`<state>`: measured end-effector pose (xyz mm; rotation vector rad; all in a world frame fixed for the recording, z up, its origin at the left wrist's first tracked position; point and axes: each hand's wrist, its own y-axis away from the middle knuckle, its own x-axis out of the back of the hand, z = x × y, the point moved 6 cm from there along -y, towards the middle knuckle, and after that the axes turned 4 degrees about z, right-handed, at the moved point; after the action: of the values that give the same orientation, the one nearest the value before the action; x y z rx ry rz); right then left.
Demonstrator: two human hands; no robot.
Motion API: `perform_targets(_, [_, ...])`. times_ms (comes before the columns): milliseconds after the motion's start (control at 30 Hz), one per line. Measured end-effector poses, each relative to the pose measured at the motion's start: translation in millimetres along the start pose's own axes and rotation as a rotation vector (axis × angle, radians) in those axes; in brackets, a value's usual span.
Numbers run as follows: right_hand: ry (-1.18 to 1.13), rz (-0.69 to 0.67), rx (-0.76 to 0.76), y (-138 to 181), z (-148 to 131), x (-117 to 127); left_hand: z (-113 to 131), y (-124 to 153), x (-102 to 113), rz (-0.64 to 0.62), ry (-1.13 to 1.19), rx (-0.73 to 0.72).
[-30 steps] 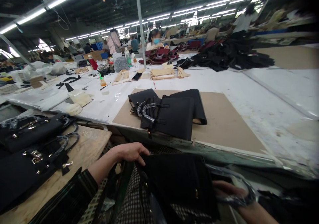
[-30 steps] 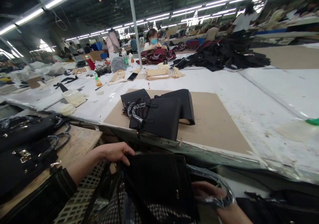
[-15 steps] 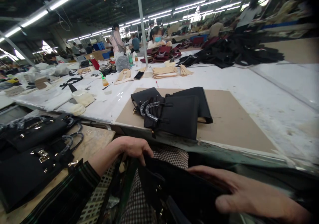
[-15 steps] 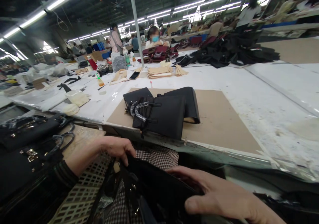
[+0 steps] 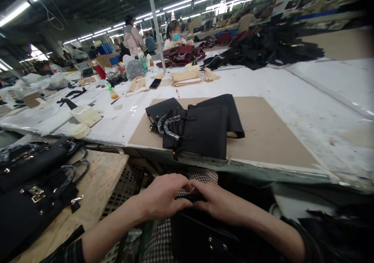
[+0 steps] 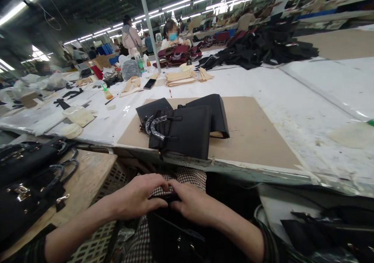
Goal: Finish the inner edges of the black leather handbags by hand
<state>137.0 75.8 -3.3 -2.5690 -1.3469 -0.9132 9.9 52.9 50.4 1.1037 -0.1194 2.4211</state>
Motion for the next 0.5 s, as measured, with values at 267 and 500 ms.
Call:
perform_targets(267, [0.125,-0.09,-0.02,-5,4,-5,50,36,-78,-0.08,-0.156,-0.254])
perform_targets(500, [0.243,-0.11,0.012,8,-14,16,49,70,-16,-0.15,-0.082,-0.314])
